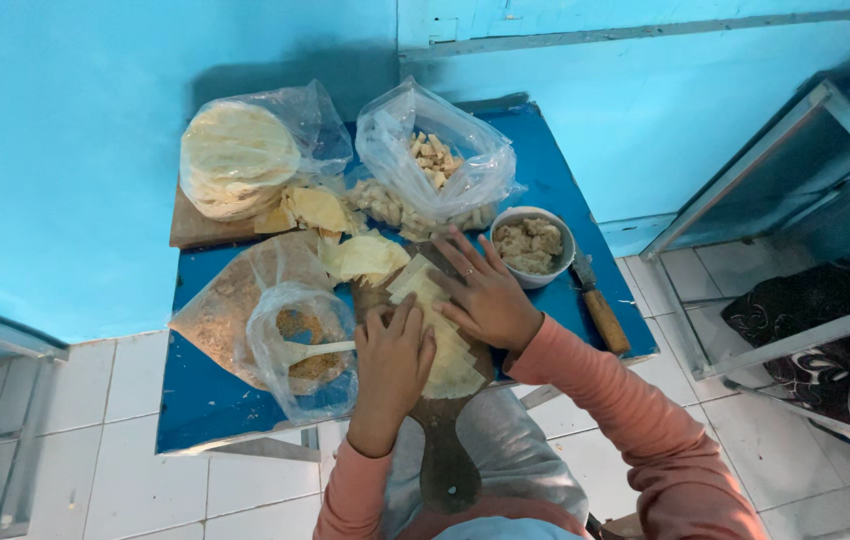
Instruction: The person sits at a small blue table and assembles snack pieces from thin flat wrappers. They tear or separate pieces of the wrapper, spoon a crumbly filling from a plastic bag onto the pieces, fold or press them together, and place the finished pieces into a plastic bag, repeating the cycle.
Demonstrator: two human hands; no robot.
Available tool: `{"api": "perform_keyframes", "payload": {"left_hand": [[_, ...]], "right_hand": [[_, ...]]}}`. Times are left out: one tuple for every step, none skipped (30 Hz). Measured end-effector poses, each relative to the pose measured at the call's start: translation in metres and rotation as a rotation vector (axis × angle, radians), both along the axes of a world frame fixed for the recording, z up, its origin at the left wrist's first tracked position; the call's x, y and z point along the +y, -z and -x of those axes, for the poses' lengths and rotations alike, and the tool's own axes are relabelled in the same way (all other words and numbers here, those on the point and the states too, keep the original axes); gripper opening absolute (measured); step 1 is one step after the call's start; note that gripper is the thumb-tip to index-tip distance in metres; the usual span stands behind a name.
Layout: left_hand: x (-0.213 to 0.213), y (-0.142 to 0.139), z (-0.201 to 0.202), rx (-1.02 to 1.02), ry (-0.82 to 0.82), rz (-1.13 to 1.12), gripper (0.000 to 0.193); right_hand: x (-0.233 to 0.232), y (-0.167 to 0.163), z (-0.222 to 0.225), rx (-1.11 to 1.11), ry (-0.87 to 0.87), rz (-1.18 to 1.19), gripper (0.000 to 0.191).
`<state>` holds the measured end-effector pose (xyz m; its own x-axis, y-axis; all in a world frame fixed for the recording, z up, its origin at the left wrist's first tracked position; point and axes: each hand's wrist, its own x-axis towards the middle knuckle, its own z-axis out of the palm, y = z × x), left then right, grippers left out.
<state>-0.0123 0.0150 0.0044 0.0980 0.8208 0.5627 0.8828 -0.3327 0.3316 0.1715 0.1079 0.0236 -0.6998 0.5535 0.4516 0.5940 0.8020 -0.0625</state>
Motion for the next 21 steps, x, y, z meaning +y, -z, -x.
{"api": "perform_keyframes", "payload": {"left_hand": [[0.0, 0.0, 0.0, -0.002, 0.0, 0.014, 0.031], [-0.001, 0.0, 0.0, -0.002, 0.002, 0.029, 0.031], [-0.001, 0.001, -0.001, -0.005, 0.003, 0.019, 0.031], [-0.001, 0.001, -0.001, -0.008, 0.002, 0.01, 0.031], [-0.001, 0.002, 0.0, -0.01, 0.0, 0.0, 0.032], [0.0, 0.002, 0.0, -0.007, 0.0, -0.002, 0.032], [0.0, 0.002, 0.0, -0.004, 0.001, -0.003, 0.032], [-0.001, 0.003, 0.001, -0.001, 0.005, -0.002, 0.033], [-0.001, 0.003, 0.001, 0.002, 0.006, 0.006, 0.033], [0.0, 0.003, 0.001, 0.004, 0.006, 0.013, 0.033], [0.0, 0.003, 0.001, 0.006, 0.007, 0.019, 0.034], [0.0, 0.003, 0.001, 0.004, 0.006, 0.014, 0.033], [0.0, 0.003, 0.001, 0.003, 0.006, 0.008, 0.033], [0.0, 0.003, 0.0, 0.002, 0.008, 0.005, 0.033], [0.0, 0.003, 0.0, 0.002, 0.005, 0.013, 0.033], [0.0, 0.003, 0.0, 0.004, 0.002, 0.022, 0.033], [0.0, 0.003, 0.0, 0.006, -0.001, 0.03, 0.033], [-0.001, 0.003, 0.0, 0.006, 0.0, 0.031, 0.033], [-0.001, 0.003, 0.0, 0.004, 0.001, 0.031, 0.034], [-0.001, 0.003, 0.0, 0.002, 0.001, 0.031, 0.034], [-0.001, 0.003, 0.0, 0.006, -0.002, 0.028, 0.033]], "right_hand": [[-0.001, 0.001, 0.001, -0.009, -0.022, -0.01, 0.046], [-0.002, 0.003, 0.003, -0.018, -0.041, -0.018, 0.046], [-0.003, 0.004, 0.004, -0.025, -0.058, -0.026, 0.046], [-0.002, 0.005, 0.004, -0.036, -0.046, -0.05, 0.046], [-0.001, 0.006, 0.003, -0.046, -0.035, -0.074, 0.047], [0.0, 0.007, 0.003, -0.057, -0.027, -0.099, 0.047], [0.002, 0.007, 0.002, -0.084, 0.0, -0.065, 0.047], [0.003, 0.008, 0.002, -0.111, 0.03, -0.029, 0.047], [0.004, 0.008, 0.001, -0.138, 0.061, 0.006, 0.047], [0.005, 0.008, 0.001, -0.065, 0.04, 0.051, 0.05], [0.006, 0.007, 0.001, 0.007, 0.018, 0.095, 0.052], [0.006, 0.007, 0.001, 0.079, -0.005, 0.14, 0.055], [0.007, 0.007, 0.003, 0.093, -0.037, 0.176, 0.055], [0.008, 0.007, 0.005, 0.107, -0.068, 0.215, 0.054], [0.008, 0.007, 0.006, 0.121, -0.098, 0.255, 0.054], [0.009, 0.007, 0.008, 0.086, -0.075, 0.285, 0.053], [0.01, 0.008, 0.01, 0.053, -0.053, 0.314, 0.052], [0.011, 0.008, 0.011, 0.018, -0.031, 0.343, 0.05], [0.013, 0.008, 0.012, 0.062, -0.036, 0.398, 0.048], [0.014, 0.008, 0.011, 0.104, -0.042, 0.453, 0.047], [0.016, 0.009, 0.01, 0.147, -0.047, 0.507, 0.046]]}}
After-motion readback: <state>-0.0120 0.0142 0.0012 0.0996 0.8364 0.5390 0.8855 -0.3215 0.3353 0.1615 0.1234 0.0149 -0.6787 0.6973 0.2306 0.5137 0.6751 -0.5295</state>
